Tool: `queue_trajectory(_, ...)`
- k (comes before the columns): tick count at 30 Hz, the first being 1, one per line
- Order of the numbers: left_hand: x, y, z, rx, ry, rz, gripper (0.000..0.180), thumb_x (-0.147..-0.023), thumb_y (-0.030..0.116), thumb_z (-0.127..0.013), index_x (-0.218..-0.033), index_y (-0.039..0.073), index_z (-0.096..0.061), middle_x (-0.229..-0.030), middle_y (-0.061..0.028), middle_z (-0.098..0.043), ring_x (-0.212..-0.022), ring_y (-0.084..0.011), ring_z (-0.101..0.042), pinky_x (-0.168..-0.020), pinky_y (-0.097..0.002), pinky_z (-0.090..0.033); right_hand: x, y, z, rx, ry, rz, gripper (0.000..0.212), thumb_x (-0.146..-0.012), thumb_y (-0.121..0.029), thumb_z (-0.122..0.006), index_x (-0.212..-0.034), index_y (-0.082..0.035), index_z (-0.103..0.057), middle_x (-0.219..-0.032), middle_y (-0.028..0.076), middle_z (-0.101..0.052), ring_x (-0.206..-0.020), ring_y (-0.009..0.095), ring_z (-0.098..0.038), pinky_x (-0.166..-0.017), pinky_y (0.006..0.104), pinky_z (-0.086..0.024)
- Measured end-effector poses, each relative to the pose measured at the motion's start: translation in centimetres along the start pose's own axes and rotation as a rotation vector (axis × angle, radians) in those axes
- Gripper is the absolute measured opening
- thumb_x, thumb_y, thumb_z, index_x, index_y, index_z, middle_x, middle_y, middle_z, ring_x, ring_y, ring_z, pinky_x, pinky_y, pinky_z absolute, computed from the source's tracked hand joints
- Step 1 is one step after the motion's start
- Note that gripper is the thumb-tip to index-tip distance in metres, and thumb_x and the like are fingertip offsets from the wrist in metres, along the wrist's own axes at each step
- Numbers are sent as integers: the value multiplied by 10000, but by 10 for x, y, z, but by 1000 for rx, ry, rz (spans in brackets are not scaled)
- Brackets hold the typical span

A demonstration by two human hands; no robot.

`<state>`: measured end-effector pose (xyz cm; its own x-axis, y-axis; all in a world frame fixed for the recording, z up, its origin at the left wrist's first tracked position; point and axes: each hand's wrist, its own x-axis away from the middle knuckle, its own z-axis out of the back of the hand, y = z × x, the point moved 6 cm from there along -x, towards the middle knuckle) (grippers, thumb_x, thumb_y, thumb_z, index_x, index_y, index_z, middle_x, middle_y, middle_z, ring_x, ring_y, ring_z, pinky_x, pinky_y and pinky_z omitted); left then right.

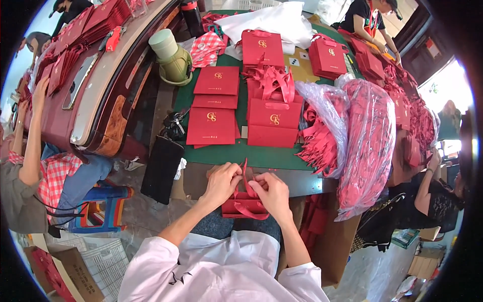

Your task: The person ties decorative ribbons onto small red gift bags by hand.

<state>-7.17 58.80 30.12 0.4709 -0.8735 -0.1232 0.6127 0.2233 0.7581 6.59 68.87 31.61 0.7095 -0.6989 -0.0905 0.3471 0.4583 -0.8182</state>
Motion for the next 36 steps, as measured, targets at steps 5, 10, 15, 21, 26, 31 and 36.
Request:
queue_trajectory(5,0,-4,3,79,14,41,146,-863,100,-702,-922,38,-585,-844,-117,-641,-830,-318,-648,-714,-420,-506,5,4,-24,141,129,65,140,-855,-139,-734,-862,-54,-623,-804,112,-630,-700,319,-627,-620,428,-495)
queue_trajectory(10,14,12,30,23,134,54,202,-863,186,-753,-936,48,-624,-811,-95,-674,-654,-254,-652,-608,-395,-517,5,11,-22,150,259,19,143,-860,-129,-727,-857,-67,-598,-790,104,-602,-702,320,-632,-614,440,-486)
queue_trajectory(15,32,3,13,-158,65,104,323,-775,310,-819,-921,69,-662,-794,-90,-674,-745,-256,-664,-702,-404,-506,2,6,-22,152,292,24,145,-862,-129,-727,-873,-69,-596,-807,108,-609,-688,315,-639,-602,433,-490)
queue_trajectory(21,36,-1,7,-72,155,141,208,-782,243,-796,-793,74,-674,-759,-61,-659,-763,-276,-622,-732,-416,-464,8,6,-15,64,302,21,82,-906,-83,-689,-947,-43,-630,-828,118,-619,-676,278,-654,-606,382,-507)
queue_trajectory(26,32,14,19,-21,228,116,167,-765,194,-805,-767,76,-687,-775,-62,-654,-757,-281,-575,-721,-411,-447,14,7,-8,-344,175,-107,96,-946,-37,-644,-1032,0,-664,-859,65,-676,-761,118,-662,-677,267,-527)
queue_trajectory(31,25,44,21,-89,256,-21,122,-763,174,-791,-780,94,-701,-822,-40,-634,-878,-274,-546,-786,-417,-415,16,0,-13,-474,53,-122,104,-922,-44,-678,-1008,13,-676,-894,71,-701,-807,113,-680,-736,260,-544)
queue_trajectory(36,24,54,14,-168,243,-127,76,-747,153,-757,-790,129,-699,-847,-26,-631,-864,-279,-543,-777,-422,-412,17,-8,-4,-408,77,-81,104,-904,-47,-692,-982,21,-683,-902,94,-693,-807,149,-691,-723,284,-548)
